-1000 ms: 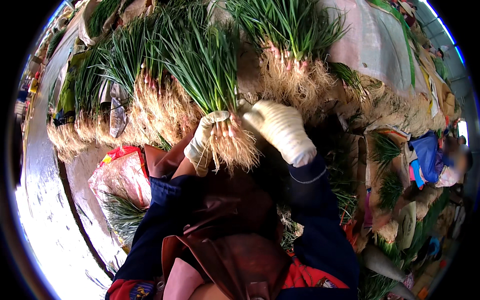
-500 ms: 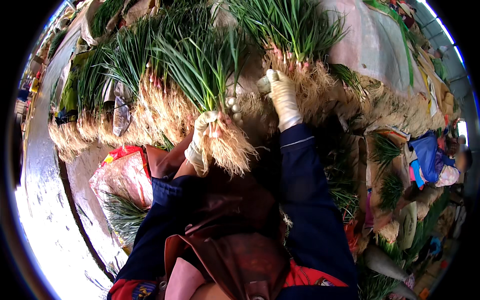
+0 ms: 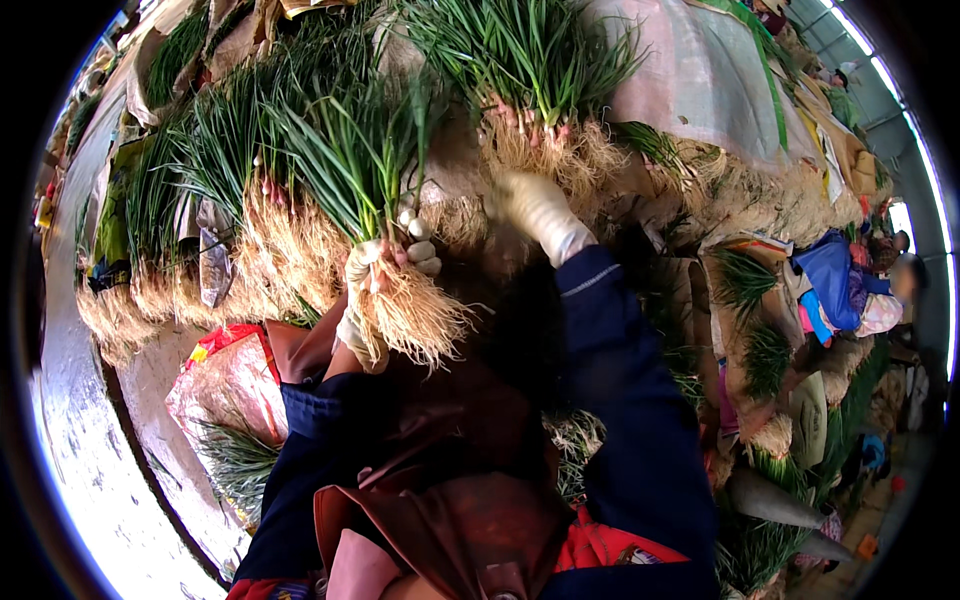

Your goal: The person, wearing gloves, cleans a bundle of green vegetables by hand, stripping away loose roots and outer layers from the stem bases before setting the bundle down on a pile of other vegetables.

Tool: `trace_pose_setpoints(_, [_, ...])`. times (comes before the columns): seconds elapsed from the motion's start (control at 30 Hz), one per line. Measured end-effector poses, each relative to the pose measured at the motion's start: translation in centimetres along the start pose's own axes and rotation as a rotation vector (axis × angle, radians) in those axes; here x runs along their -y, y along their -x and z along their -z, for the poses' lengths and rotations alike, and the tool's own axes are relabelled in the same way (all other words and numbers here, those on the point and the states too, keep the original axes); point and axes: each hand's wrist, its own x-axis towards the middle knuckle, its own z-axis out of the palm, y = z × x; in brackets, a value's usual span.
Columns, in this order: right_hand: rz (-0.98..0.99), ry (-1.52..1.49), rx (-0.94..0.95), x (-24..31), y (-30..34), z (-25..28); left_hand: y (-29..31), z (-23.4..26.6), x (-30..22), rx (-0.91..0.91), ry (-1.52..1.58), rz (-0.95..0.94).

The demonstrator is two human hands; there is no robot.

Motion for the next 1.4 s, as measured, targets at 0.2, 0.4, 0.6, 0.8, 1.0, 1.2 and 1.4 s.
trace_pose_setpoints(0.2, [0.146,0.39,-0.72,1.8,2.0,4.3,-0.6,1.0,-0.4,-0.135,-0.161,-0.101])
trace_pose_setpoints(0.4, [-0.234,0.884,-0.752,0.2,-3.6,8.9,-1.5,5.7,0.0,-0.236,-0.107,-0.022])
trace_pose_setpoints(0.6, [0.289,0.412,-0.547,-2.1,1.2,1.5,-1.2,2.3,1.0,-0.04,-0.209,-0.043])
trace_pose_setpoints(0.8, [0.394,-0.191,-0.229,0.0,2.0,-3.6,-1.0,1.0,0.8,-0.208,-0.401,-0.04])
trace_pose_setpoints(1.0, [0.199,-0.654,-0.113,0.9,-0.3,-3.7,-1.3,2.4,0.4,-0.227,-0.373,0.023])
trace_pose_setpoints(1.2, [0.456,0.292,-0.604,2.1,-2.4,-4.2,-0.8,1.9,-0.2,-0.223,-0.202,-0.11])
trace_pose_setpoints(1.4, [0.4,-0.45,-0.688,2.4,4.2,5.9,-0.2,3.5,0.2,-0.096,-0.072,-0.073])
